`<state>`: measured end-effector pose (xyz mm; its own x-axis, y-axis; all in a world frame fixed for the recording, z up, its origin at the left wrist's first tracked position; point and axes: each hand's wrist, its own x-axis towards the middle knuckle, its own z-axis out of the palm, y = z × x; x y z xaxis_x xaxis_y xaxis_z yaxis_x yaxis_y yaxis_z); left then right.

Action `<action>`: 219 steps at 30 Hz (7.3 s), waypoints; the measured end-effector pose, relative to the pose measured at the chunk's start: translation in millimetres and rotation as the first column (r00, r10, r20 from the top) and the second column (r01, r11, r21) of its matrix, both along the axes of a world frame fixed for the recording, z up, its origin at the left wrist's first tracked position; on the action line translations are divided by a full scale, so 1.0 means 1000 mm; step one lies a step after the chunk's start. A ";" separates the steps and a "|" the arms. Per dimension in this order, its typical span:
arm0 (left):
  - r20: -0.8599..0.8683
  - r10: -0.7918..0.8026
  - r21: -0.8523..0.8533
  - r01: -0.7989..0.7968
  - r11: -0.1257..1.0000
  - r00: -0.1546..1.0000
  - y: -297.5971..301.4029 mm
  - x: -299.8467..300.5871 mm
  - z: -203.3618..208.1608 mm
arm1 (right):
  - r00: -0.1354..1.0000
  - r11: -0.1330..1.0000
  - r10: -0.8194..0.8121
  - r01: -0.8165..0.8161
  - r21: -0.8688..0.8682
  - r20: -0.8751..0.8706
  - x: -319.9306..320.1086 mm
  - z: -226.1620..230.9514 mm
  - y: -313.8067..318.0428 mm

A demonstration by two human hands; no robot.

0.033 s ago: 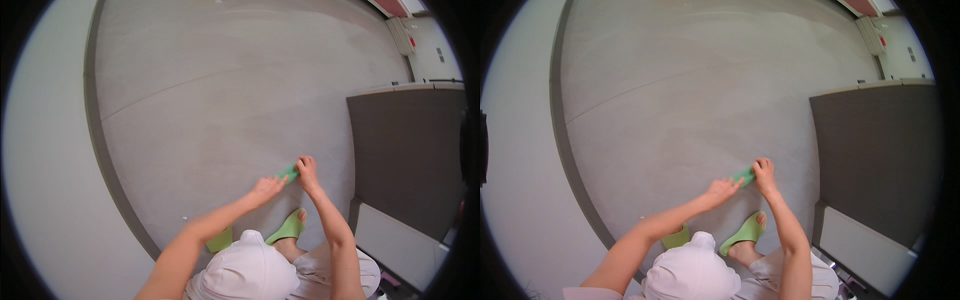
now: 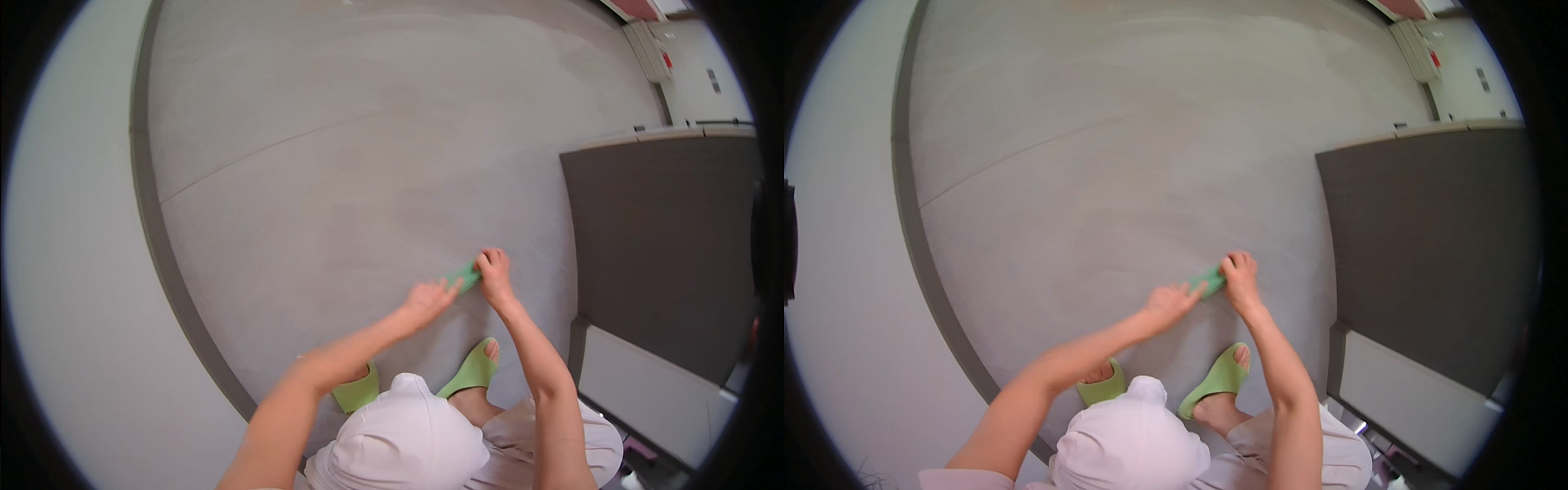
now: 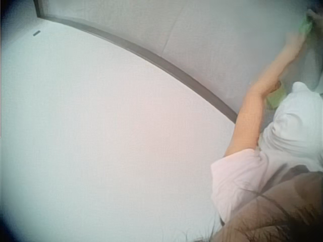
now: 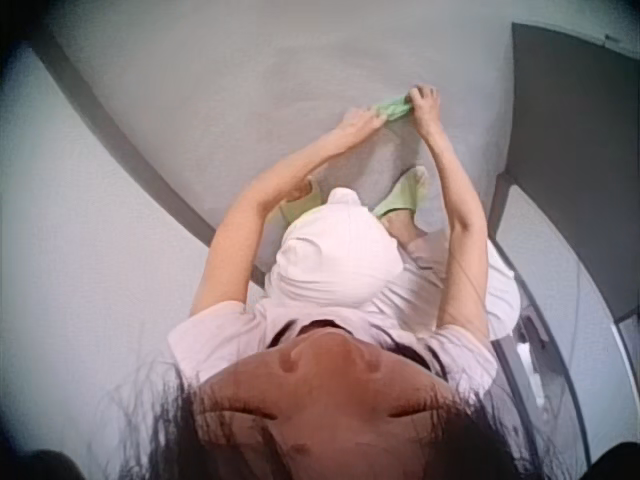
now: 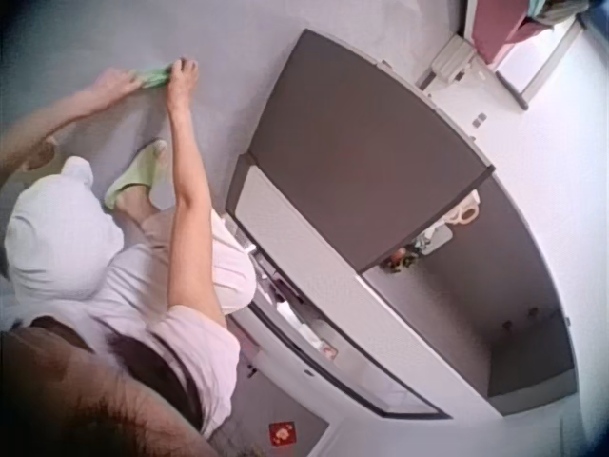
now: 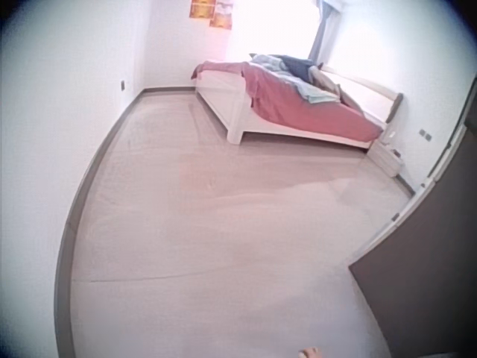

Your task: The person wipes the floor next to a bed and cabinets using a green cloth, then folds the cloth and continues wiping along the baseboard and doorway.

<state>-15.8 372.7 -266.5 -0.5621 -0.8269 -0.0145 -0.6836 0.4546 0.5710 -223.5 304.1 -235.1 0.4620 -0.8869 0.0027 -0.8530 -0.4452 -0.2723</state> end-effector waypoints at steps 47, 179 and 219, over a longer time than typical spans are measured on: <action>-0.187 -0.451 0.344 0.488 0.802 0.873 0.216 -0.372 0.055 | 0.959 0.945 -0.274 0.282 0.167 -0.066 -0.430 0.068 0.342; 0.434 0.836 -0.282 -0.831 0.480 0.336 0.497 0.171 0.015 | 0.681 0.692 0.600 -0.705 0.155 0.419 0.218 -0.037 0.412; 0.512 0.844 -0.067 -0.973 0.221 0.157 0.636 0.085 0.057 | 0.321 0.317 0.886 -0.946 0.066 0.335 0.234 -0.014 0.473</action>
<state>69.2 1008.6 -209.2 0.7188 -0.6506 -0.2449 -0.6467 -0.7551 0.1079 10.2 776.7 -248.8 0.9870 0.1268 0.0990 0.1607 -0.8047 -0.5714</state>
